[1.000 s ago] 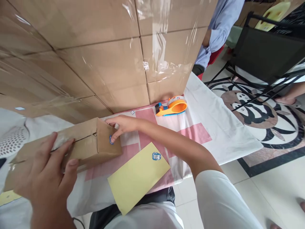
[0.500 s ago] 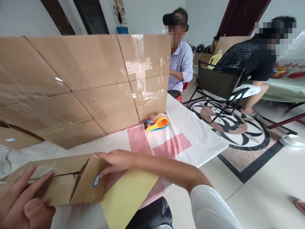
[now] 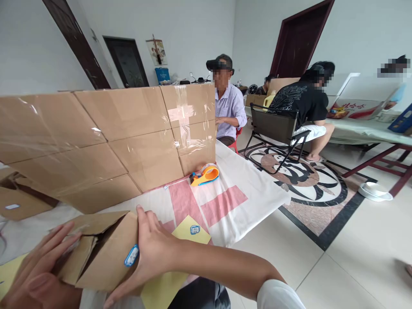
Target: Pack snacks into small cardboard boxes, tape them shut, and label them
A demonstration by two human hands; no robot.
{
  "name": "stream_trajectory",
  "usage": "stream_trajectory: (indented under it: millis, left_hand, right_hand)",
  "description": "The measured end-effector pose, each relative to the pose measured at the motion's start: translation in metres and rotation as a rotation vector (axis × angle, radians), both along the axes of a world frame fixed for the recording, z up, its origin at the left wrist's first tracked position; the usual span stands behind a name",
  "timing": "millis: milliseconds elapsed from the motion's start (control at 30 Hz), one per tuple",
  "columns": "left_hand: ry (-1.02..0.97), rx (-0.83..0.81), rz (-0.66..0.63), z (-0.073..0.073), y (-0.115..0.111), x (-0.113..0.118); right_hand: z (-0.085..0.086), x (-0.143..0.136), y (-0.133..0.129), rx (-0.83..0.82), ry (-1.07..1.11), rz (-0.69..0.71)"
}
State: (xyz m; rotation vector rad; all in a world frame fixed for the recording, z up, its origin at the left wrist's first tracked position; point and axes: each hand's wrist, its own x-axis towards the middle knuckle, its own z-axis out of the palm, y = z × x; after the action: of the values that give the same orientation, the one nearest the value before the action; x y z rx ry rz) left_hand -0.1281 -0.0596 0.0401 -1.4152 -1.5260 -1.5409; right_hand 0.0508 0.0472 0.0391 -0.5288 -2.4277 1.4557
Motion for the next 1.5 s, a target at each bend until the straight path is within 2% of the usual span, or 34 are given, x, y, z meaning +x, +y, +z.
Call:
stream_trajectory:
  millis: [100, 200, 300, 400, 467, 567, 600, 667, 767, 833, 967, 1100, 1167, 1233, 1300, 1367, 1500]
  left_hand:
    - [0.105, 0.075, -0.079, -0.002, 0.018, 0.009]
    - [0.229, 0.072, -0.146, -0.002, 0.04, 0.033]
    - [0.337, 0.019, -0.186, 0.001, 0.056, 0.071]
    - [0.397, -0.026, -0.264, -0.004, 0.058, 0.101]
    - [0.401, -0.13, -0.337, -0.016, 0.053, 0.11]
    - [0.425, -0.401, -0.375, -0.046, 0.045, 0.111]
    - [0.439, -0.491, -0.372, -0.058, 0.043, 0.11]
    - [0.462, -0.662, -0.358, -0.082, 0.041, 0.108]
    - [0.466, -0.861, -0.34, -0.113, 0.042, 0.103]
    - [0.454, -0.921, -0.335, -0.124, 0.044, 0.098]
    - [0.463, -0.918, -0.33, -0.127, 0.047, 0.092]
    - [0.476, -0.92, -0.298, -0.125, 0.049, 0.092]
    - [0.472, -0.926, -0.301, -0.127, 0.049, 0.093]
    - [0.445, -0.922, -0.299, -0.13, 0.049, 0.093]
    - [0.406, -0.904, -0.275, -0.133, 0.048, 0.092]
    - [0.377, -0.881, -0.232, -0.136, 0.048, 0.091]
    - [0.424, -0.878, -0.206, -0.135, 0.053, 0.083]
  right_hand:
    - [0.002, 0.021, -0.009, 0.019, -0.049, -0.102]
    - [-0.013, 0.057, -0.01, 0.138, 0.118, -0.259]
    - [-0.039, 0.113, -0.008, 0.372, 0.276, -0.502]
    - [-0.061, 0.182, -0.007, 0.58, 0.332, -0.781]
    - [-0.069, 0.229, -0.003, 0.663, 0.288, -1.028]
    - [-0.075, 0.285, 0.021, 0.781, 0.231, -1.319]
    - [-0.077, 0.297, 0.034, 0.822, 0.205, -1.396]
    - [-0.081, 0.311, 0.066, 0.851, 0.147, -1.449]
    - [-0.084, 0.309, 0.116, 0.767, 0.035, -1.384]
    - [-0.08, 0.297, 0.146, 0.679, -0.037, -1.329]
    - [-0.054, 0.253, 0.21, 0.499, -0.093, -1.333]
    - [-0.03, 0.194, 0.291, 0.363, -0.126, -1.324]
    - [-0.026, 0.168, 0.329, 0.343, -0.129, -1.251]
    - [-0.03, 0.151, 0.355, 0.315, -0.132, -1.151]
    - [-0.039, 0.145, 0.364, 0.282, -0.141, -1.067]
    - [-0.053, 0.149, 0.356, 0.266, -0.15, -1.011]
    - [-0.079, 0.177, 0.307, 0.289, -0.152, -0.901]
